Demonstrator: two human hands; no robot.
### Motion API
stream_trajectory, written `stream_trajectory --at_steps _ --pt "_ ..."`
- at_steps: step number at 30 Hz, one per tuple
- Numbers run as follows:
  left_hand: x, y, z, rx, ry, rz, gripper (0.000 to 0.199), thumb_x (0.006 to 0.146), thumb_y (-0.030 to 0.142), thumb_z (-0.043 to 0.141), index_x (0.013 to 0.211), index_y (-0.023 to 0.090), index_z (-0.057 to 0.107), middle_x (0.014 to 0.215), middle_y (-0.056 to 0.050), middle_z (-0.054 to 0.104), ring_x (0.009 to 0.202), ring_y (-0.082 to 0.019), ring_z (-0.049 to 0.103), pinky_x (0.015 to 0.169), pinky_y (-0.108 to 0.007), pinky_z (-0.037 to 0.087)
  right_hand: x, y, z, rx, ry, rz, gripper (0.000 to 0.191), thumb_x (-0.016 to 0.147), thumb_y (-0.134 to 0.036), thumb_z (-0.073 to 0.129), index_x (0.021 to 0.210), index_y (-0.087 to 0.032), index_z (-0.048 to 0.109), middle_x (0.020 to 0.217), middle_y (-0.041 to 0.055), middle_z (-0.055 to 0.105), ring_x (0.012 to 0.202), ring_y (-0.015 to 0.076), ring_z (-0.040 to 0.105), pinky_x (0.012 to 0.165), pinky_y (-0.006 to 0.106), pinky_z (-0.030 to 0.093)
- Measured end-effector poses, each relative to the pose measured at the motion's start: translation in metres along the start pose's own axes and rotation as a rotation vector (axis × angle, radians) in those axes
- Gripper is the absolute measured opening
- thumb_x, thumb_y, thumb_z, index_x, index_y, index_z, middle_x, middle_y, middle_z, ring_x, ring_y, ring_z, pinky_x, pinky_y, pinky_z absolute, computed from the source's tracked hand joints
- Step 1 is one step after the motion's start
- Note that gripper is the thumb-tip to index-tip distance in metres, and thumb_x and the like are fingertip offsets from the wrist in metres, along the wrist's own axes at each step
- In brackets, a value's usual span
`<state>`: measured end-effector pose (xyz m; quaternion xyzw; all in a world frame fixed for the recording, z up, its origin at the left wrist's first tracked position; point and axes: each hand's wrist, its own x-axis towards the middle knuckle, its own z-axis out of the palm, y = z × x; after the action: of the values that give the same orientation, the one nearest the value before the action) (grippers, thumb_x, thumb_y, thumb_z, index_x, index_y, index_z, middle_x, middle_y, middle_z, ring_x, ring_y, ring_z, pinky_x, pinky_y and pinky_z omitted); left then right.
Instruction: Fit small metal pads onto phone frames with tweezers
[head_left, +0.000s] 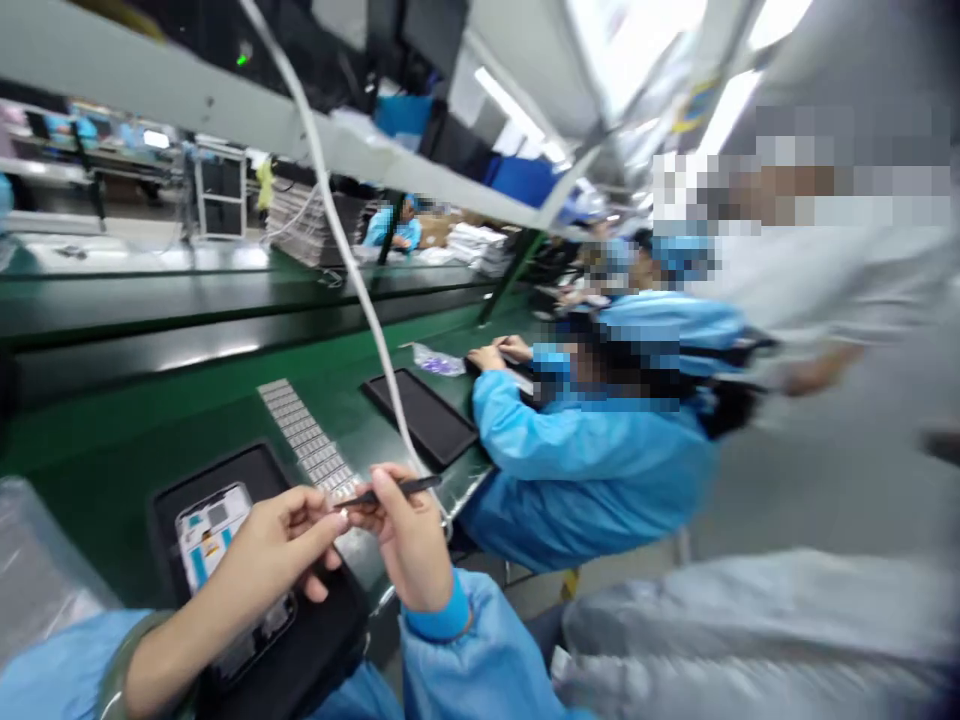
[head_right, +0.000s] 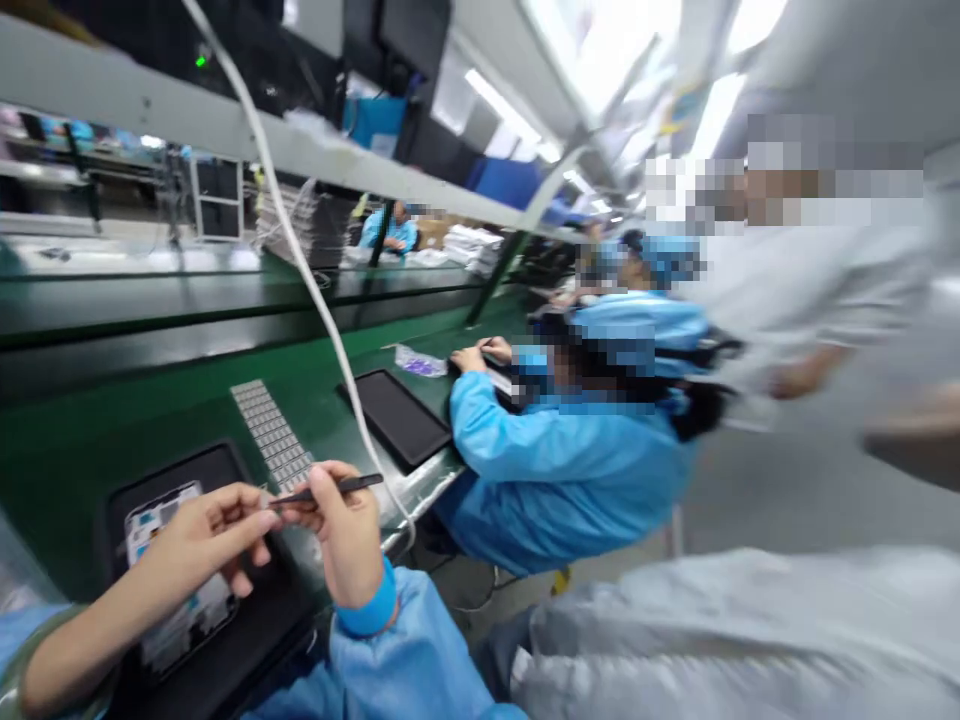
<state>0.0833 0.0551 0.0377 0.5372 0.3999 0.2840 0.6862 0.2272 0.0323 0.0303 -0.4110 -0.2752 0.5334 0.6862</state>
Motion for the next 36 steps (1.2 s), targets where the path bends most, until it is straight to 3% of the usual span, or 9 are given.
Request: stream_trajectory --at_steps 4,8,10,13,19,26,32,34,36 --pt "-0.006 -0.002 0.0 -0.033 -0.087 -0.002 0.044 0.065 0.053 0.071 0.084 0.014 0.06 0.071 -0.001 0.063 0.055 -0.012 0.059 0.044 -0.021 0.051 -0.025 0.0 0.0 -0.086 0.056 -0.226 0.026 0.073 -0.038 0.072 0.085 -0.019 0.059 0.07 -0.0005 0.067 0.06 0.0177 0.068 0.053 0.028 0.058" --pt "-0.013 -0.001 0.0 -0.041 -0.107 -0.018 0.042 0.063 0.051 0.073 0.081 0.014 0.063 0.061 0.001 0.06 0.05 -0.009 0.054 0.045 -0.019 0.049 -0.042 0.003 -0.003 -0.308 0.065 -0.427 0.02 0.077 -0.038 0.068 0.083 -0.02 0.063 0.077 0.0021 0.068 0.068 0.0205 0.069 0.065 0.035 0.06" --pt "-0.017 0.001 -0.001 -0.047 -0.093 -0.001 0.044 0.061 0.052 0.074 0.079 0.014 0.063 0.065 -0.001 0.062 0.052 -0.01 0.056 0.045 -0.02 0.049 -0.047 0.004 -0.004 -0.422 0.041 -0.482 0.018 0.078 -0.037 0.067 0.082 -0.02 0.065 0.08 0.0033 0.068 0.073 0.0215 0.069 0.069 0.035 0.059" --pt "-0.019 0.002 -0.004 -0.042 -0.065 0.048 0.044 0.059 0.052 0.075 0.077 0.013 0.064 0.073 -0.003 0.065 0.055 -0.011 0.058 0.045 -0.02 0.048 -0.053 0.003 -0.005 -0.508 -0.001 -0.508 0.016 0.079 -0.036 0.066 0.083 -0.02 0.067 0.083 0.004 0.069 0.074 0.0212 0.069 0.069 0.034 0.058" --pt "-0.022 0.003 -0.008 -0.017 -0.136 0.062 0.04 0.066 0.052 0.07 0.078 0.014 0.063 0.074 -0.004 0.066 0.048 -0.009 0.054 0.044 -0.02 0.047 -0.063 -0.005 -0.002 -0.489 -0.011 -0.617 0.012 0.081 -0.033 0.066 0.087 -0.022 0.067 0.086 0.0037 0.069 0.075 0.0201 0.068 0.071 0.034 0.058" --pt "-0.026 0.006 -0.01 -0.012 -0.198 0.102 0.041 0.067 0.053 0.07 0.074 0.014 0.061 0.068 -0.003 0.063 0.048 -0.009 0.055 0.044 -0.02 0.047 -0.062 -0.005 0.004 -0.363 -0.042 -0.527 0.022 0.071 -0.032 0.075 0.082 -0.021 0.059 0.082 0.0042 0.07 0.077 0.0234 0.069 0.07 0.037 0.059" --pt "-0.037 0.02 -0.022 0.006 -0.051 0.145 0.046 0.058 0.055 0.074 0.076 0.013 0.062 0.075 -0.006 0.066 0.055 -0.013 0.058 0.045 -0.023 0.05 -0.053 0.002 0.023 -0.287 -0.111 -0.462 0.022 0.075 -0.037 0.07 0.082 -0.021 0.057 0.083 0.0029 0.07 0.075 0.0218 0.07 0.068 0.036 0.06" --pt "-0.041 0.021 -0.039 0.045 0.056 0.166 0.046 0.059 0.055 0.072 0.079 0.014 0.063 0.077 -0.007 0.067 0.056 -0.014 0.059 0.046 -0.024 0.05 -0.041 0.003 0.028 -0.294 -0.13 -0.436 0.022 0.076 -0.039 0.07 0.082 -0.021 0.057 0.082 0.0024 0.069 0.076 0.0214 0.07 0.069 0.036 0.06" --pt "-0.048 0.02 -0.067 0.103 0.208 0.21 0.045 0.061 0.054 0.07 0.083 0.015 0.064 0.081 -0.007 0.068 0.06 -0.017 0.061 0.048 -0.025 0.051 -0.027 0.004 0.028 -0.345 -0.139 -0.409 0.024 0.075 -0.041 0.07 0.081 -0.021 0.058 0.079 0.0018 0.069 0.073 0.0206 0.069 0.069 0.036 0.06"
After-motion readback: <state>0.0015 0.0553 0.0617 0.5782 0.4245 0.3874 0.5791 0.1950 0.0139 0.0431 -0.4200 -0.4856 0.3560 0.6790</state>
